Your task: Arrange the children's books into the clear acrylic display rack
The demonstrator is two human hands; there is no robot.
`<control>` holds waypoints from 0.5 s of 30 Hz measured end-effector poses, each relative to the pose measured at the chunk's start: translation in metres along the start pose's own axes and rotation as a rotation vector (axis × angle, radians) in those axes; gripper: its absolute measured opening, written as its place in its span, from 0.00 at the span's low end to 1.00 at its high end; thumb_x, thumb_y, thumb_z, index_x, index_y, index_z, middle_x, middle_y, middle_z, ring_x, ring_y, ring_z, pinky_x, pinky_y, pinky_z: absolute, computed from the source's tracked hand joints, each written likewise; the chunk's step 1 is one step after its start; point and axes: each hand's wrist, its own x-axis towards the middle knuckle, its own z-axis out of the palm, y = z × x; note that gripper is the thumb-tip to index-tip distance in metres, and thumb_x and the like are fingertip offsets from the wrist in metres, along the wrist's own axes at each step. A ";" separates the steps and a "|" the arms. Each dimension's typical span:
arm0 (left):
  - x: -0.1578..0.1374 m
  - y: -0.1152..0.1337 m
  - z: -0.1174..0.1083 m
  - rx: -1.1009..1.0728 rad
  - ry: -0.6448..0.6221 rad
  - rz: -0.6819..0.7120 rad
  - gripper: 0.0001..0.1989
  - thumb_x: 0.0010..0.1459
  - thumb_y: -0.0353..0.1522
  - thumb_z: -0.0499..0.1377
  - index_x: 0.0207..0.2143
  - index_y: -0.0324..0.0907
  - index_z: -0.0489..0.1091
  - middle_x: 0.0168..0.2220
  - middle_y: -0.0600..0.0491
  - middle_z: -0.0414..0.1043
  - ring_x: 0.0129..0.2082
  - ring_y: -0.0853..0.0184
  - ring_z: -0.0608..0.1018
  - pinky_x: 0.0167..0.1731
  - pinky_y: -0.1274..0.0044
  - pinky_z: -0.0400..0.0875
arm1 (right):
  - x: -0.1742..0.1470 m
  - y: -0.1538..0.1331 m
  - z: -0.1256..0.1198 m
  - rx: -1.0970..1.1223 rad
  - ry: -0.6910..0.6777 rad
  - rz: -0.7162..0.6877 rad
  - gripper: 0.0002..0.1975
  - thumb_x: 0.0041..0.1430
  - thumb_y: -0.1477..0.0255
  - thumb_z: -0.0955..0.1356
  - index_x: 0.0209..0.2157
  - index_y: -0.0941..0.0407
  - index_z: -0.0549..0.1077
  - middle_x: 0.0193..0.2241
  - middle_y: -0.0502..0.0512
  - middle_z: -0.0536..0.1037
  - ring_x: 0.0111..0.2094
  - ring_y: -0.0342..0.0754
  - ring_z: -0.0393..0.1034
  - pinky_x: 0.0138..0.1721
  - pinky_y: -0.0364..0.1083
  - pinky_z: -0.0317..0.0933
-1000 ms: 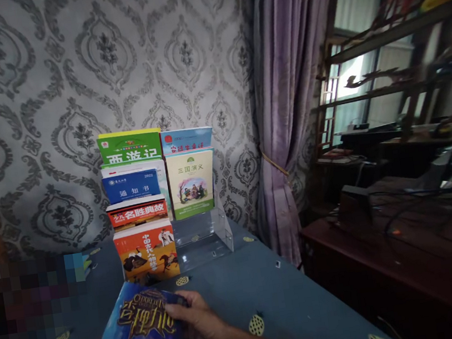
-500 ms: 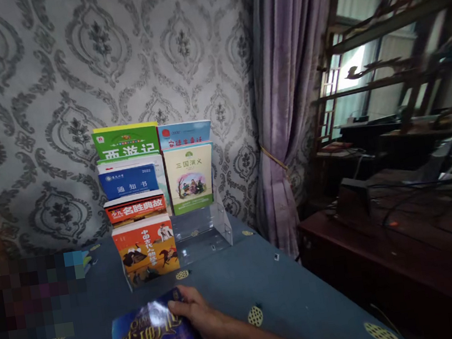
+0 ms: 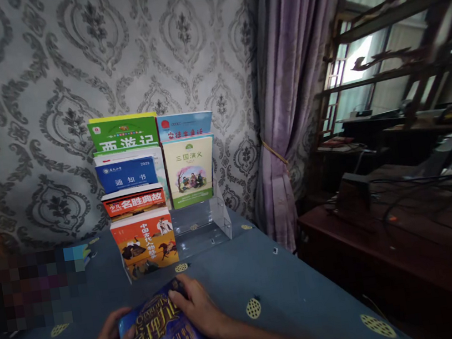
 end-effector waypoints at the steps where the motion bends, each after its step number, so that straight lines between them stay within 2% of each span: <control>1: 0.006 -0.004 -0.004 0.094 -0.020 0.055 0.33 0.50 0.58 0.63 0.49 0.45 0.72 0.38 0.51 0.82 0.40 0.54 0.84 0.39 0.69 0.81 | -0.001 -0.003 -0.002 -0.036 0.012 0.005 0.19 0.66 0.64 0.64 0.55 0.57 0.71 0.47 0.60 0.78 0.51 0.55 0.71 0.53 0.51 0.61; 3: 0.016 -0.013 -0.010 0.333 -0.014 0.182 0.29 0.55 0.56 0.60 0.49 0.45 0.73 0.34 0.53 0.82 0.36 0.57 0.84 0.36 0.71 0.81 | -0.004 -0.009 -0.005 -0.119 0.018 0.037 0.19 0.67 0.65 0.63 0.56 0.57 0.70 0.48 0.61 0.79 0.51 0.55 0.71 0.52 0.50 0.61; 5: 0.023 -0.019 -0.011 0.578 0.070 0.363 0.26 0.59 0.54 0.57 0.49 0.45 0.74 0.33 0.53 0.81 0.33 0.58 0.84 0.33 0.71 0.81 | -0.005 -0.015 -0.007 -0.211 0.019 0.077 0.18 0.67 0.66 0.63 0.55 0.56 0.71 0.46 0.60 0.80 0.49 0.55 0.72 0.50 0.50 0.62; 8: 0.025 -0.021 -0.005 0.842 0.219 0.753 0.20 0.64 0.49 0.54 0.45 0.47 0.77 0.40 0.50 0.82 0.39 0.59 0.85 0.37 0.71 0.82 | -0.005 -0.021 -0.011 -0.328 0.017 0.110 0.18 0.66 0.66 0.64 0.54 0.56 0.71 0.43 0.61 0.81 0.47 0.57 0.74 0.47 0.50 0.63; 10: 0.021 -0.017 0.004 0.953 0.216 0.986 0.17 0.68 0.45 0.52 0.46 0.48 0.76 0.42 0.50 0.82 0.40 0.62 0.85 0.39 0.74 0.81 | -0.005 -0.022 -0.012 -0.373 0.025 0.106 0.18 0.65 0.68 0.65 0.54 0.56 0.71 0.44 0.61 0.81 0.47 0.58 0.74 0.47 0.51 0.63; 12: 0.018 -0.014 0.012 1.023 0.179 1.139 0.16 0.70 0.42 0.51 0.49 0.48 0.75 0.43 0.51 0.82 0.40 0.65 0.84 0.38 0.79 0.80 | -0.006 -0.021 -0.012 -0.423 0.055 0.052 0.17 0.63 0.70 0.66 0.53 0.56 0.71 0.47 0.61 0.80 0.50 0.58 0.74 0.50 0.52 0.64; 15: 0.017 -0.020 0.019 1.085 0.201 1.261 0.16 0.71 0.41 0.51 0.51 0.46 0.73 0.43 0.52 0.83 0.39 0.66 0.84 0.38 0.81 0.80 | -0.008 -0.015 -0.007 -0.556 0.112 -0.137 0.13 0.63 0.71 0.67 0.49 0.54 0.73 0.53 0.62 0.76 0.56 0.59 0.69 0.57 0.56 0.63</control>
